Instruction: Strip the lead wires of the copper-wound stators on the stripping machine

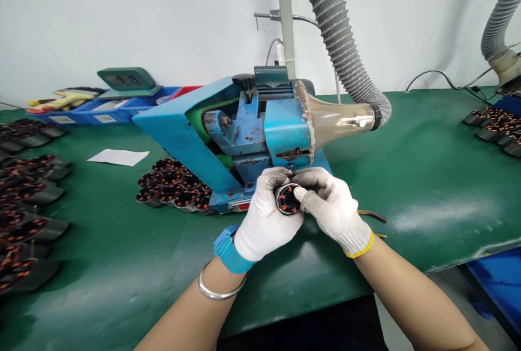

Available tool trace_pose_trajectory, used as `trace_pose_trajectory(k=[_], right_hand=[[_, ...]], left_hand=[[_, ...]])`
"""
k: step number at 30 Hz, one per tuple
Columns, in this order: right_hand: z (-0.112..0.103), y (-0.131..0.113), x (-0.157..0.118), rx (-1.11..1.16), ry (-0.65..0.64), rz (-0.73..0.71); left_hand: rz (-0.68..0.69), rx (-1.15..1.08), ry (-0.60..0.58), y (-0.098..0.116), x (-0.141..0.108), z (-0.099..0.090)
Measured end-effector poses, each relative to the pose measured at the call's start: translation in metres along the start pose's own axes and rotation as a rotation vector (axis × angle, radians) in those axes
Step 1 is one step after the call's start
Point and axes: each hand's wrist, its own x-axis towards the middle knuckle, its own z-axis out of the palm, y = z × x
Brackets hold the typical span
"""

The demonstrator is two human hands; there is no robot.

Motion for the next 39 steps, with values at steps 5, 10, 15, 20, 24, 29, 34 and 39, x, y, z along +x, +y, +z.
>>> trace_pose_trajectory(k=[5, 10, 15, 20, 24, 29, 34, 39], right_hand=[[0.001, -0.003, 0.0, 0.082, 0.015, 0.084], [-0.003, 0.002, 0.01, 0.456, 0.22, 0.182], [0.002, 0.0, 0.007, 0.286, 0.121, 0.236], [0.009, -0.002, -0.002, 0.239, 0.02, 0.11], [0.008, 0.008, 0.001, 0.36, 0.067, 0.207], [0.018, 0.019, 0.001, 0.58, 0.122, 0.248], [0.019, 0.017, 0.001, 0.646, 0.239, 0.129], [-0.005, -0.006, 0.0, -0.057, 0.072, -0.345]], left_hand=[[0.106, 0.119, -0.089, 0.002, 0.004, -0.005], [-0.057, 0.133, 0.136, -0.002, 0.005, -0.002], [-0.074, 0.121, 0.189, -0.002, 0.002, -0.002], [0.018, 0.035, -0.012, -0.001, -0.005, 0.001], [0.013, 0.066, 0.067, -0.003, -0.006, 0.004], [-0.102, 0.047, 0.203, 0.0, -0.008, 0.014], [-0.116, 0.051, 0.252, 0.006, -0.009, 0.02], [-0.026, 0.009, 0.211, 0.003, -0.009, 0.013]])
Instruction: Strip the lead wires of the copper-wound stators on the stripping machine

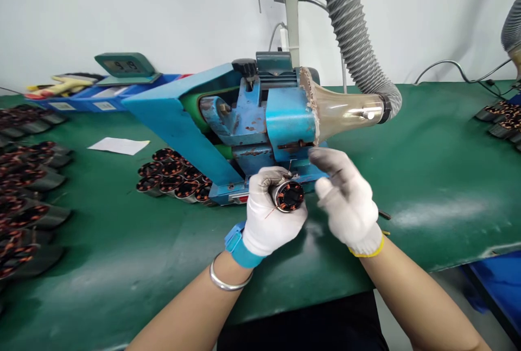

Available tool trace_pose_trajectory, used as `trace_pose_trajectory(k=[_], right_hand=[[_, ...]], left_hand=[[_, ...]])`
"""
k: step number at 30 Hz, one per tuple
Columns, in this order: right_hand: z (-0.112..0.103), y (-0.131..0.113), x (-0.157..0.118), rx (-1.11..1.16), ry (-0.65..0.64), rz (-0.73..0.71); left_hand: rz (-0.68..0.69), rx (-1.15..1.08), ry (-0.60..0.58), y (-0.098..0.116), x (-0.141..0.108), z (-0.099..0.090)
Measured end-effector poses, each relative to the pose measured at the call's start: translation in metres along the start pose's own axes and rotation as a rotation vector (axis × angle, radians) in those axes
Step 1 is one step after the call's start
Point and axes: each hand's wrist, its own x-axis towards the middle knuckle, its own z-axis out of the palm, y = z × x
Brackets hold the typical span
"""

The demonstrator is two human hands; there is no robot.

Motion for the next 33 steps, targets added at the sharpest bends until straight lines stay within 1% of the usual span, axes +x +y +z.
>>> trace_pose_trajectory(k=[1, 2, 3, 4, 6, 8, 9, 10, 11, 12, 14, 15, 16, 17, 19, 20, 21, 22, 25, 28, 31, 33], right_hand=[[-0.005, -0.004, 0.002, -0.206, -0.125, -0.109], [-0.009, -0.007, 0.003, -0.384, -0.233, -0.187], [-0.012, -0.009, 0.005, -0.518, -0.312, -0.23], [-0.014, -0.01, 0.006, -0.609, -0.365, -0.239], [-0.017, -0.009, 0.008, -0.668, -0.451, -0.172], [-0.021, -0.008, 0.009, -0.606, -0.487, -0.053], [-0.024, -0.008, 0.01, -0.545, -0.474, 0.022], [-0.028, -0.008, 0.012, -0.47, -0.428, 0.1], [-0.032, -0.008, 0.014, -0.389, -0.339, 0.169], [-0.037, -0.008, 0.016, -0.312, -0.217, 0.221], [-0.045, -0.007, 0.02, -0.206, 0.033, 0.278], [-0.047, -0.006, 0.022, -0.192, 0.103, 0.306], [-0.047, -0.005, 0.022, -0.199, 0.112, 0.345], [-0.044, -0.003, 0.022, -0.207, 0.063, 0.397], [-0.034, 0.0, 0.018, -0.164, -0.099, 0.497], [-0.026, 0.003, 0.016, -0.108, -0.169, 0.525], [-0.019, 0.005, 0.012, -0.047, -0.208, 0.532], [-0.012, 0.008, 0.009, -0.001, -0.221, 0.522], [0.001, 0.017, 0.002, 0.001, -0.189, 0.454], [0.007, 0.022, 0.002, -0.021, -0.157, 0.401], [0.013, 0.021, 0.009, 0.041, -0.147, 0.382], [0.018, 0.019, 0.014, 0.098, -0.118, 0.381]], left_hand=[[-0.002, -0.033, -0.01, -0.002, 0.0, -0.001], [-0.014, -0.061, -0.011, -0.004, -0.001, -0.002], [-0.031, -0.078, -0.005, -0.005, -0.001, -0.003], [-0.044, -0.077, 0.004, -0.007, -0.001, -0.003], [-0.054, -0.043, 0.012, -0.008, 0.001, -0.004], [-0.045, -0.009, -0.004, -0.007, 0.003, -0.005], [-0.037, -0.005, -0.016, -0.006, 0.005, -0.006], [-0.034, -0.008, -0.024, -0.004, 0.006, -0.006], [-0.038, -0.008, -0.027, -0.002, 0.008, -0.007], [-0.052, 0.002, -0.02, -0.001, 0.009, -0.008], [-0.107, 0.034, 0.02, 0.001, 0.011, -0.009], [-0.142, 0.039, 0.036, 0.0, 0.011, -0.009], [-0.179, 0.028, 0.035, 0.0, 0.011, -0.009], [-0.217, 0.002, 0.018, -0.001, 0.011, -0.009], [-0.296, -0.057, -0.045, -0.001, 0.009, -0.007], [-0.338, -0.074, -0.073, 0.0, 0.009, -0.007], [-0.382, -0.081, -0.09, 0.001, 0.009, -0.006], [-0.42, -0.08, -0.098, 0.003, 0.009, -0.005], [-0.512, -0.087, -0.086, 0.008, 0.012, -0.002], [-0.599, -0.163, -0.027, 0.011, 0.018, -0.002], [-0.626, -0.224, 0.026, 0.013, 0.026, -0.004], [-0.628, -0.187, 0.035, 0.014, 0.032, -0.005]])
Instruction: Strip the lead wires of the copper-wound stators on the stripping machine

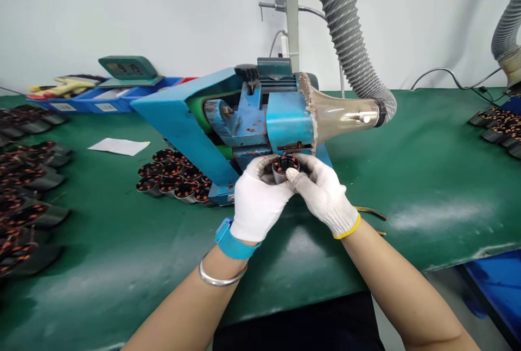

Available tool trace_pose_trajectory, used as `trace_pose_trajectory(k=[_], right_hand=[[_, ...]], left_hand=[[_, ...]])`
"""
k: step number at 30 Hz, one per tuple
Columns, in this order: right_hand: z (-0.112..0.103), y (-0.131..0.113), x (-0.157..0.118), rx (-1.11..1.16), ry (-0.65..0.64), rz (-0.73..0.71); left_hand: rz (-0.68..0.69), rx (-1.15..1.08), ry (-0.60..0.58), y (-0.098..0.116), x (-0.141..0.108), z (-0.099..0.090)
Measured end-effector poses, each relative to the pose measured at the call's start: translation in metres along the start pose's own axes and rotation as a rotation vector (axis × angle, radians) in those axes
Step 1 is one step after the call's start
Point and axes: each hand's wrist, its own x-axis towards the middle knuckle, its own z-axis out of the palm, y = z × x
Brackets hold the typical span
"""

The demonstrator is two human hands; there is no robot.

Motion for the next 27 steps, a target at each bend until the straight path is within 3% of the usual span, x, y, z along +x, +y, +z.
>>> trace_pose_trajectory(k=[7, 21, 27], right_hand=[[0.005, -0.006, 0.007, 0.151, 0.042, 0.029], [0.011, 0.001, 0.002, 0.068, 0.16, -0.012], [0.01, 0.0, 0.001, 0.082, 0.159, 0.005]], left_hand=[[-0.037, 0.167, 0.037, 0.012, 0.007, 0.001], [-0.025, 0.266, -0.157, 0.025, 0.008, -0.01], [0.017, 0.384, -0.172, 0.029, 0.009, -0.011]])
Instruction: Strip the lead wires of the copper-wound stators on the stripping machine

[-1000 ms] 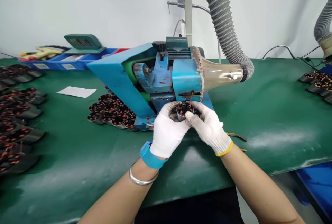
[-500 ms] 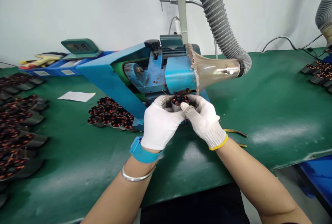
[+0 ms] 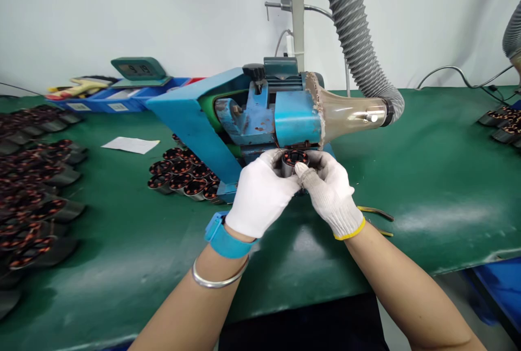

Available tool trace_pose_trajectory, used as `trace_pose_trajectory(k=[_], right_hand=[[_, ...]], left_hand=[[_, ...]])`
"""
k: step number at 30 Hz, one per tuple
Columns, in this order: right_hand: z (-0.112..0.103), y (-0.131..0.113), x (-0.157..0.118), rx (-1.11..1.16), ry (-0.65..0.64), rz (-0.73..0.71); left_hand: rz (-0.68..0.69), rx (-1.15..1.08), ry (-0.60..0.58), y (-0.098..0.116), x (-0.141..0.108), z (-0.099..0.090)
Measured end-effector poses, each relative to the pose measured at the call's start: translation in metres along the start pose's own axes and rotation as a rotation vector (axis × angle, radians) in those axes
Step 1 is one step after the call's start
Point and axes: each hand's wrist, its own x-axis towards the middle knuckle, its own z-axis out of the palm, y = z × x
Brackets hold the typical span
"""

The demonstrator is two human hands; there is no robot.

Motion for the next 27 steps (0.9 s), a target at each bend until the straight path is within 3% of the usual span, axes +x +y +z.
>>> trace_pose_trajectory(k=[9, 15, 22, 24, 27], right_hand=[[-0.005, -0.004, 0.004, 0.058, -0.085, -0.005], [-0.01, -0.003, -0.008, -0.043, -0.071, 0.003], [-0.017, -0.001, -0.029, -0.305, -0.053, -0.291], [-0.019, -0.002, -0.029, -0.308, -0.075, -0.347], [-0.022, -0.003, -0.031, -0.225, -0.161, -0.44]], left_hand=[[-0.02, -0.058, 0.141, -0.011, 0.0, 0.015], [0.033, -0.142, 0.13, -0.017, -0.012, 0.016], [0.228, -0.216, 0.166, -0.032, -0.03, 0.017], [0.198, -0.276, 0.177, -0.03, -0.031, 0.016], [0.021, -0.509, 0.112, -0.026, -0.035, 0.009]])
